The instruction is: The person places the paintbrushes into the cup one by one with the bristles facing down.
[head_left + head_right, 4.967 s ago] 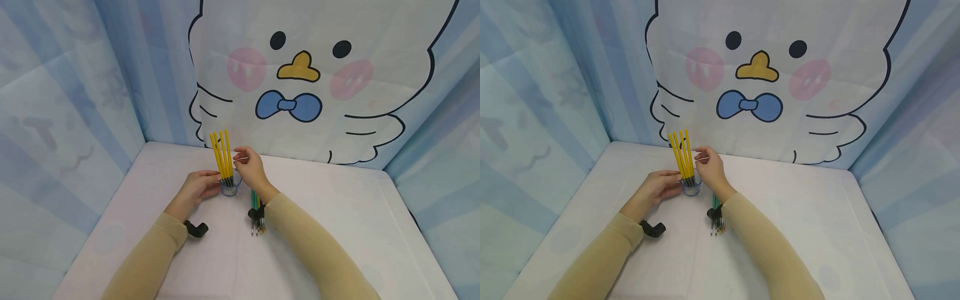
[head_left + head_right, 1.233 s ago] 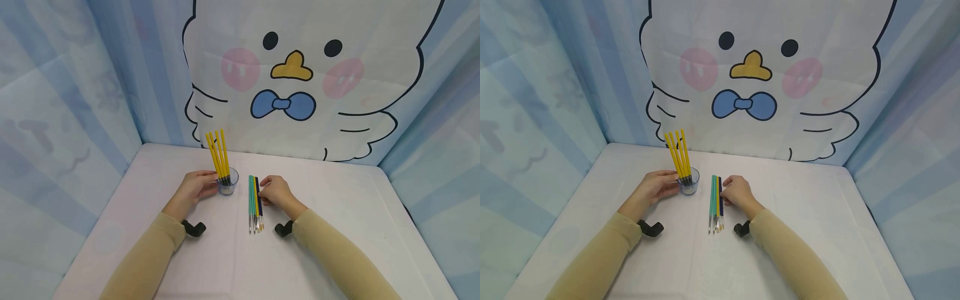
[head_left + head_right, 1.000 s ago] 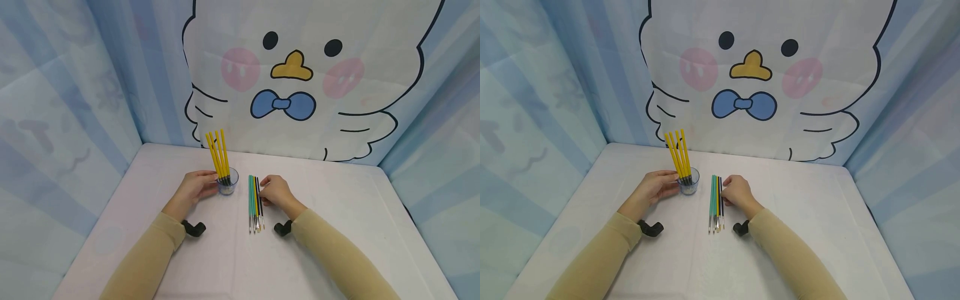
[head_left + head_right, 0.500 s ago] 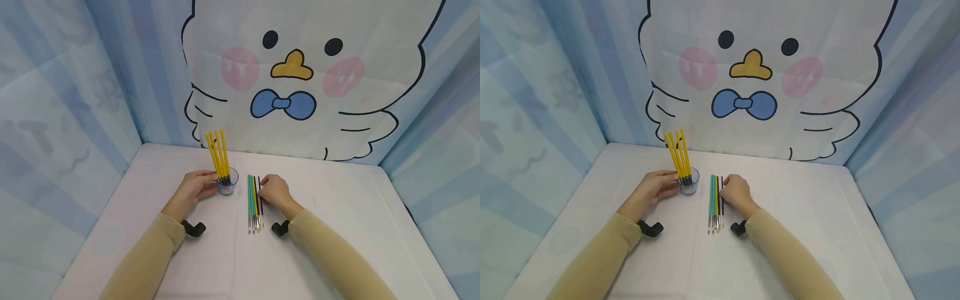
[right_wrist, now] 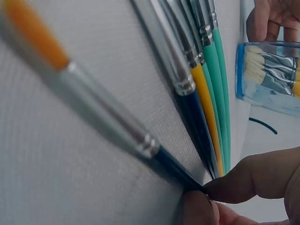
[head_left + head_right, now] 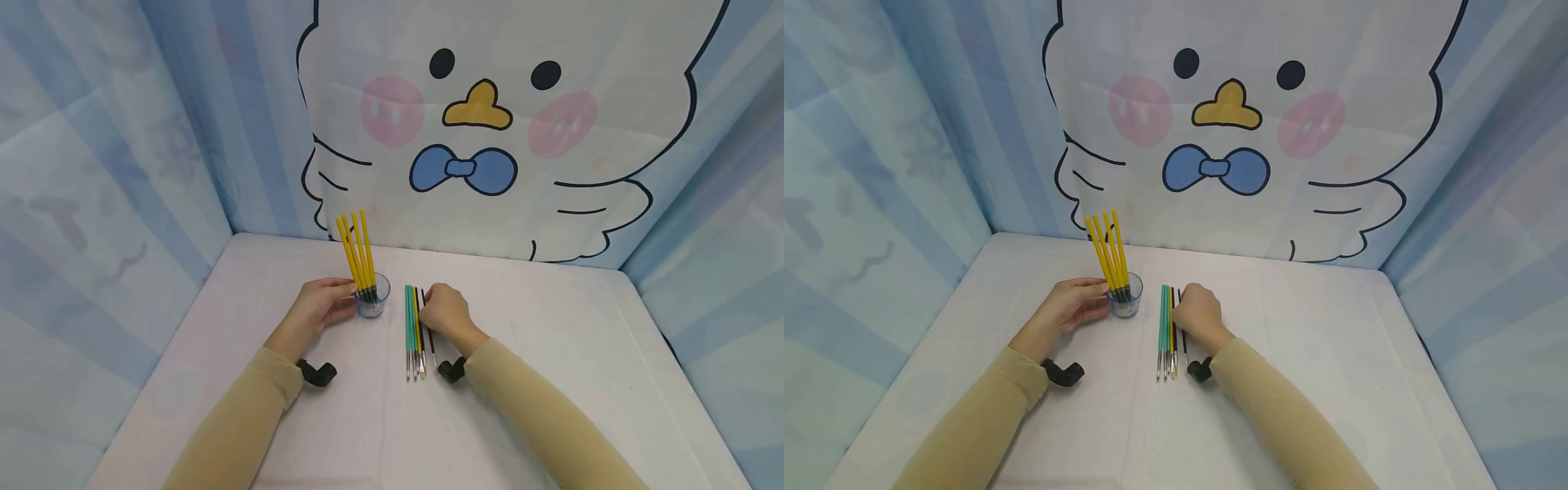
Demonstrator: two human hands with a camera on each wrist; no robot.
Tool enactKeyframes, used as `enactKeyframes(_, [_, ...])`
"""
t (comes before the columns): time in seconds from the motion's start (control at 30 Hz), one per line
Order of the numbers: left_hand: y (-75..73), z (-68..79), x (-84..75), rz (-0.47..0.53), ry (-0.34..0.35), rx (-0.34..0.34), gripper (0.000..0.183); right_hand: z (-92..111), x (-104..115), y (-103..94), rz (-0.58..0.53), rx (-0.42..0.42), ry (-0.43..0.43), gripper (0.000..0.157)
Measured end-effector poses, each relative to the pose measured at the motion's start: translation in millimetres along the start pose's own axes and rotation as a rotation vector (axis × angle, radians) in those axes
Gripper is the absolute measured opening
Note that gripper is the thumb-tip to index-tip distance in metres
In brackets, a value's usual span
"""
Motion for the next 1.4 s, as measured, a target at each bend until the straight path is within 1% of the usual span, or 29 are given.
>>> enactKeyframes(0.13, [0.0,-0.7,-0.2,0.001,0.003,0.002,0.04,0,1,0.4,0.007,0.001,0.003,0.023])
enactKeyframes(0.3, [-0.4,-0.6,-0.6,0.001,0.004,0.004,0.041,0,0,0.5,-0.014,0.02,0.026,0.023])
enactKeyframes(0.43, [-0.8,0.5,-0.9,-0.002,0.005,0.013,0.04,1,-1,-1.1,-0.038,0.035,0.045,0.026])
enactKeyframes(0.53, [-1.5,1.3,-0.7,-0.003,0.004,0.012,0.04,0,-4,-0.4,-0.076,0.057,0.064,0.031])
enactKeyframes(0.63, [-1.4,0.9,-0.3,0.0,0.005,0.009,0.041,-1,-10,2.6,-0.14,0.089,0.091,0.035])
enactKeyframes(0.77, [-0.9,0.1,-0.1,0.001,0.004,0.011,0.041,-2,-15,6.5,-0.212,0.112,0.115,0.036])
enactKeyframes(1.03, [-1.4,-1.2,-0.3,0.004,0.002,0.005,0.04,-2,-20,6.4,-0.266,0.101,0.132,0.039])
enactKeyframes(1.23, [-1.4,0.2,-0.4,-0.005,0.0,0.004,0.039,-2,-24,7.4,-0.364,0.104,0.145,0.041])
enactKeyframes(1.33, [-1.5,-1.0,0.6,-0.003,-0.005,0.002,0.039,-2,-23,6.1,-0.409,0.089,0.132,0.042])
enactKeyframes(1.4, [-1.7,-1.8,1.0,0.001,-0.008,-0.004,0.039,-3,-22,4.4,-0.415,0.071,0.117,0.042])
Point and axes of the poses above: each hand's wrist, its own z-axis away from the middle knuckle, its own y-axis out of the palm, x = y × z, the point moved 8 cm from there along -z, towards the middle knuckle, and after that the axes turned 13 degrees about z, right-handed, at the moved point
